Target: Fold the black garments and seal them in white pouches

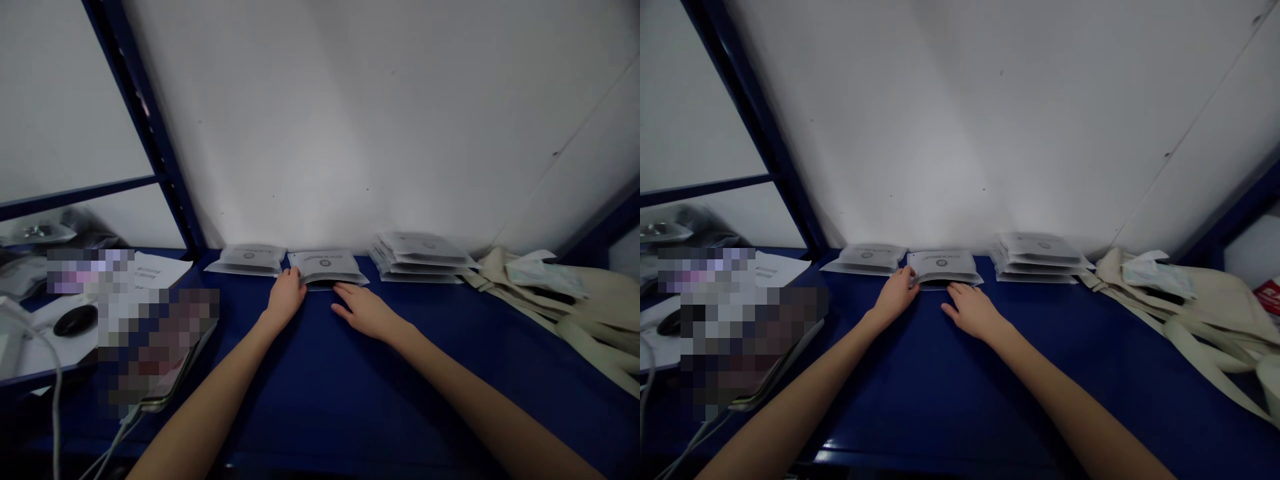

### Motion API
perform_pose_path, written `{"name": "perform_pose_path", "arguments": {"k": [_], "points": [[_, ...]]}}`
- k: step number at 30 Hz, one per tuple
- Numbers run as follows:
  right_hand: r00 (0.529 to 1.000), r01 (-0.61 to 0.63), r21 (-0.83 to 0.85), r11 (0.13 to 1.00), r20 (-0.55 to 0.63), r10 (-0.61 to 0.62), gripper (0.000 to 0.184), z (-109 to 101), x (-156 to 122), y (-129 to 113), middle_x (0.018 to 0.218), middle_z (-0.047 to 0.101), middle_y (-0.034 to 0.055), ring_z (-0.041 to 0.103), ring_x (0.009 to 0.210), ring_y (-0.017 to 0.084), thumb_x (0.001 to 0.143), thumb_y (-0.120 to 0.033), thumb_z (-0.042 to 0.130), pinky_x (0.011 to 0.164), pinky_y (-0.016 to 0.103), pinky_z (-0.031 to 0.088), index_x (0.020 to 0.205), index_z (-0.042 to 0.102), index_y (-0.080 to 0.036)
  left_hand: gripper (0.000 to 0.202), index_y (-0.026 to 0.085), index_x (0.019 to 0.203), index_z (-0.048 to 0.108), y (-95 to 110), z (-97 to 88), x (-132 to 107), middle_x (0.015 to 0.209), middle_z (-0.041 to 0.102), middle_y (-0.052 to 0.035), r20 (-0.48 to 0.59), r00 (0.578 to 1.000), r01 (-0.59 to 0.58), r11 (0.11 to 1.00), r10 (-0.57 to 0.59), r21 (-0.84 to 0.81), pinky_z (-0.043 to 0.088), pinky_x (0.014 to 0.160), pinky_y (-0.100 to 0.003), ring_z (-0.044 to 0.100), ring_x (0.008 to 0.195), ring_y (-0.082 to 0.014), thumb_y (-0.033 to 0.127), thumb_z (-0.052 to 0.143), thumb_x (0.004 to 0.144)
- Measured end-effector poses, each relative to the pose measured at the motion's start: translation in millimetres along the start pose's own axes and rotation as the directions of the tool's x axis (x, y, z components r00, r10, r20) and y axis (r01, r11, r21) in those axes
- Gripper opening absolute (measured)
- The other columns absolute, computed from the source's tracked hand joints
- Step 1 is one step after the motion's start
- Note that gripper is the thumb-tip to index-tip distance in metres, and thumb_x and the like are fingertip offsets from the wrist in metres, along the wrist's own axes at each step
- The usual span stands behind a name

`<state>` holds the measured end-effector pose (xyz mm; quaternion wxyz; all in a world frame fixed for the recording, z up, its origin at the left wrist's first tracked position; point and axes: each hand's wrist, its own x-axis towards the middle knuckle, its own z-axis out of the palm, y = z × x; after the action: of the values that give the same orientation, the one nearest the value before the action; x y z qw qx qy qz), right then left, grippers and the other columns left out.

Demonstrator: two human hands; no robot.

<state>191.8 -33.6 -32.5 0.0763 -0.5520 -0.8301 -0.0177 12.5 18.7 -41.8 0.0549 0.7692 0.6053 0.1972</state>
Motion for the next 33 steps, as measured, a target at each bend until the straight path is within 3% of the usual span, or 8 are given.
{"name": "perform_pose_path", "arguments": {"k": [5, 12, 15, 18, 21, 23, 29, 33], "points": [[0.997, -0.065, 0.009, 0.998, 0.043, 0.064, 0.051, 10, 2, 6, 0.143, 0.039, 0.0146, 0.036, 0.131, 0.028, 0.093, -0.039, 0.036, 0.102, 0.047, 0.035, 0.136, 0.042, -0.011, 0.022, 0.011, 0.105, 0.053, -2, 1.6, 2, 0.106, 0.061, -0.0133, 0.007, 1.000, 0.000, 0.999, 0.000, -0.055, 0.044, 0.084, -0.031, 0.059, 0.098, -0.0214, 0.020, 0.052, 0.084], [0.999, -0.041, -0.031, 0.999, 0.012, 0.042, 0.042, 0, 0, 4, 0.131, 0.051, 0.0157, 0.049, 0.117, 0.028, 0.091, -0.033, 0.041, 0.093, 0.041, 0.043, 0.126, 0.052, -0.011, 0.022, 0.015, 0.093, 0.058, -10, -1.7, 10, 0.100, 0.066, -0.0088, 0.117, 0.988, 0.140, 0.897, -0.099, -0.420, 0.045, 0.082, -0.027, 0.061, 0.094, -0.0189, 0.033, 0.058, 0.081], [0.997, -0.066, -0.071, 0.995, 0.031, 0.068, 0.040, -5, -2, 2, 0.120, 0.056, 0.0165, 0.055, 0.107, 0.028, 0.090, -0.031, 0.044, 0.086, 0.040, 0.046, 0.122, 0.055, -0.011, 0.028, 0.011, 0.106, 0.054, -5, -4.3, 9, 0.092, 0.067, -0.0085, 0.191, 0.965, 0.257, 0.797, -0.181, -0.546, 0.046, 0.065, -0.022, 0.063, 0.073, -0.0132, 0.028, 0.053, 0.084], [0.995, -0.088, -0.100, 0.991, 0.042, 0.093, 0.039, -6, -4, 1, 0.116, 0.057, 0.0173, 0.056, 0.103, 0.028, 0.090, -0.033, 0.044, 0.086, 0.038, 0.046, 0.118, 0.057, -0.009, 0.041, 0.008, 0.120, 0.041, 1, -8.6, 5, 0.081, 0.066, -0.0050, 0.306, 0.911, 0.411, 0.654, -0.275, -0.635, 0.038, 0.046, -0.019, 0.052, 0.048, -0.0068, 0.019, 0.053, 0.083], [0.994, -0.095, -0.118, 0.988, 0.036, 0.100, 0.041, -2, -5, 1, 0.119, 0.055, 0.0178, 0.053, 0.107, 0.029, 0.090, -0.034, 0.043, 0.087, 0.039, 0.045, 0.119, 0.056, -0.008, 0.019, 0.009, 0.101, 0.049, 4, -13.0, 3, 0.069, 0.063, -0.0015, 0.442, 0.862, 0.502, 0.549, -0.250, -0.668, 0.030, 0.040, -0.018, 0.045, 0.040, -0.0047, 0.019, 0.048, 0.085], [0.994, -0.098, -0.127, 0.987, 0.025, 0.102, 0.043, 1, -4, 1, 0.123, 0.053, 0.0177, 0.050, 0.111, 0.030, 0.091, -0.035, 0.042, 0.087, 0.040, 0.045, 0.122, 0.055, -0.009, 0.011, 0.011, 0.085, 0.051, 4, -14.8, 3, 0.062, 0.060, 0.0002, 0.488, 0.845, 0.522, 0.533, -0.218, -0.666, 0.028, 0.039, -0.018, 0.044, 0.039, -0.0045, 0.020, 0.045, 0.087], [0.989, -0.136, -0.158, 0.978, 0.044, 0.145, 0.042, -4, -6, -1, 0.122, 0.054, 0.0181, 0.050, 0.111, 0.031, 0.090, -0.035, 0.043, 0.083, 0.039, 0.046, 0.120, 0.056, -0.008, 0.027, 0.015, 0.059, 0.047, 1, -17.8, 1, 0.045, 0.048, 0.0042, 0.483, 0.863, 0.457, 0.632, -0.145, -0.626, 0.025, 0.038, -0.019, 0.039, 0.035, -0.0049, 0.022, 0.047, 0.085], [0.977, -0.213, -0.055, 0.975, -0.018, 0.212, 0.028, -14, -7, -12, 0.108, 0.063, 0.0124, 0.060, 0.094, 0.025, 0.089, -0.029, 0.045, 0.074, 0.033, 0.046, 0.104, 0.064, -0.015, 0.032, 0.015, 0.053, 0.045, 1, -17.7, -1, 0.043, 0.045, 0.0049, 0.508, 0.857, 0.452, 0.603, -0.087, -0.658, 0.024, 0.038, -0.019, 0.037, 0.035, -0.0046, 0.023, 0.047, 0.084]]}}
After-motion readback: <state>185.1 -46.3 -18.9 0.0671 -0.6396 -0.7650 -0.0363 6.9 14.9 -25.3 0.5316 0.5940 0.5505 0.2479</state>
